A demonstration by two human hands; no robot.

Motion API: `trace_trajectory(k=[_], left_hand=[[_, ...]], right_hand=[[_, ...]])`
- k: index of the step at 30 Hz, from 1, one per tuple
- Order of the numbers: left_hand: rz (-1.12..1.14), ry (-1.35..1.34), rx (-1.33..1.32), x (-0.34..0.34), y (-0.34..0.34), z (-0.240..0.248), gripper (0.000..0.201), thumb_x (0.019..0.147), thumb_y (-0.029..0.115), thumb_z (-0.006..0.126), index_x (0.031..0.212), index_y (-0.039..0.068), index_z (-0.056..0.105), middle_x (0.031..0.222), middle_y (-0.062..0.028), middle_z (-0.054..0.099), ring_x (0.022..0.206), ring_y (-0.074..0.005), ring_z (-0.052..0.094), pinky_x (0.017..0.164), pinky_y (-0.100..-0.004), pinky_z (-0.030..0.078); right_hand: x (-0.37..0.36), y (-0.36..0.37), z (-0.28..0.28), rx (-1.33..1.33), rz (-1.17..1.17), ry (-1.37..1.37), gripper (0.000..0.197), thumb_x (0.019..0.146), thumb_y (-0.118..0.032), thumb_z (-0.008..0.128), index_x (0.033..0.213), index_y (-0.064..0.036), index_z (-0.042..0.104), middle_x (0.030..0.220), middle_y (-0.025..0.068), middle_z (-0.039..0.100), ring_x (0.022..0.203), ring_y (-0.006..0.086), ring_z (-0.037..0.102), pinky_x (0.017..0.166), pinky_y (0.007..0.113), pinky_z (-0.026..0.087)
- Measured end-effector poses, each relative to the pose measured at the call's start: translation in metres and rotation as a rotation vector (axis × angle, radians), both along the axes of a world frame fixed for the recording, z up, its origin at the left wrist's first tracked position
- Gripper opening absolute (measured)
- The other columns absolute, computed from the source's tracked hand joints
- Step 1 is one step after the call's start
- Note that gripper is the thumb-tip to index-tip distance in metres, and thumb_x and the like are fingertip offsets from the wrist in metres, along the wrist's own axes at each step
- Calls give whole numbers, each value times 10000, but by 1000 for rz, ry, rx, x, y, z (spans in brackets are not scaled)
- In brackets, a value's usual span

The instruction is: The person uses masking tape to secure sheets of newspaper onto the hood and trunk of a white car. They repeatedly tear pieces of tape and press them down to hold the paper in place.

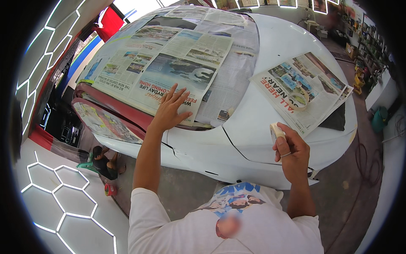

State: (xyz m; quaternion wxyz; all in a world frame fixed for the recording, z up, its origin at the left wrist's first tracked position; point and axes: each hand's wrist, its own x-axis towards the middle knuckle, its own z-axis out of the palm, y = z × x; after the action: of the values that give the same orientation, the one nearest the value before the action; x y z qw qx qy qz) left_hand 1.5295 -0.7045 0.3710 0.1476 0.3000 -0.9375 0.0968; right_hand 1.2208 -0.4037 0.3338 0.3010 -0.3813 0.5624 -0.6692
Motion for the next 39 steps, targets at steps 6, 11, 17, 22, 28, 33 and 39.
trace_trajectory(k=[6, 11, 17, 22, 28, 33, 39], left_hand=[[-52, -72, 115, -18, -26, -5, 504, 878, 366, 757, 1304, 102, 703, 1524, -105, 543, 1550, -320, 287, 1235, -528, 257], [-80, -73, 175, -12, -29, 0, 433, 855, 324, 754, 1223, 94, 750, 1475, -110, 585, 1533, -325, 322, 1216, -520, 289], [-183, -64, 131, -4, -35, -4, 379, 830, 258, 783, 1169, 90, 769, 1368, -93, 650, 1479, -329, 402, 1163, -496, 341], [-259, 12, 120, -7, -38, -11, 242, 856, 188, 779, 1076, 89, 790, 1257, -69, 698, 1418, -309, 476, 1106, -481, 378], [-285, 44, 106, -9, -42, -20, 158, 878, 143, 768, 1005, 49, 771, 1207, -76, 715, 1347, -310, 551, 1080, -465, 404], [-265, 28, 120, -7, -43, -21, 224, 870, 141, 768, 1069, 42, 740, 1226, -85, 704, 1333, -313, 560, 1083, -472, 409], [-199, 64, 98, -4, -29, -4, 408, 818, 236, 804, 1182, 69, 727, 1358, -102, 650, 1446, -316, 445, 1183, -501, 345]], right_hand=[[-1, 15, -18, 42, -31, -18, 318, 1037, -124, 608, 1341, -48, 659, 778, 35, 637, 575, 52, 523, 516, 215, 450], [-5, 18, -30, 71, -57, -20, 316, 1036, -126, 602, 1336, -45, 660, 772, 35, 632, 575, 50, 521, 513, 218, 446], [-3, 11, -39, 89, -40, -31, 322, 1035, -136, 609, 1339, -46, 659, 774, 36, 633, 578, 52, 524, 517, 219, 448], [1, 6, -40, 115, -12, -29, 326, 1037, -153, 618, 1341, -44, 657, 783, 40, 635, 587, 51, 526, 524, 218, 450], [3, 1, -35, 82, -50, -27, 344, 1046, -164, 612, 1365, -37, 637, 839, 57, 649, 587, 55, 526, 523, 218, 447], [3, -30, -30, -169, -128, -132, 442, 1048, -135, 594, 1473, -41, 519, 914, 82, 672, 656, 71, 552, 597, 226, 477], [14, -114, -12, -230, -27, 35, 683, 1001, -42, 620, 1593, -63, 281, 1145, 119, 656, 882, 119, 609, 759, 275, 521]])
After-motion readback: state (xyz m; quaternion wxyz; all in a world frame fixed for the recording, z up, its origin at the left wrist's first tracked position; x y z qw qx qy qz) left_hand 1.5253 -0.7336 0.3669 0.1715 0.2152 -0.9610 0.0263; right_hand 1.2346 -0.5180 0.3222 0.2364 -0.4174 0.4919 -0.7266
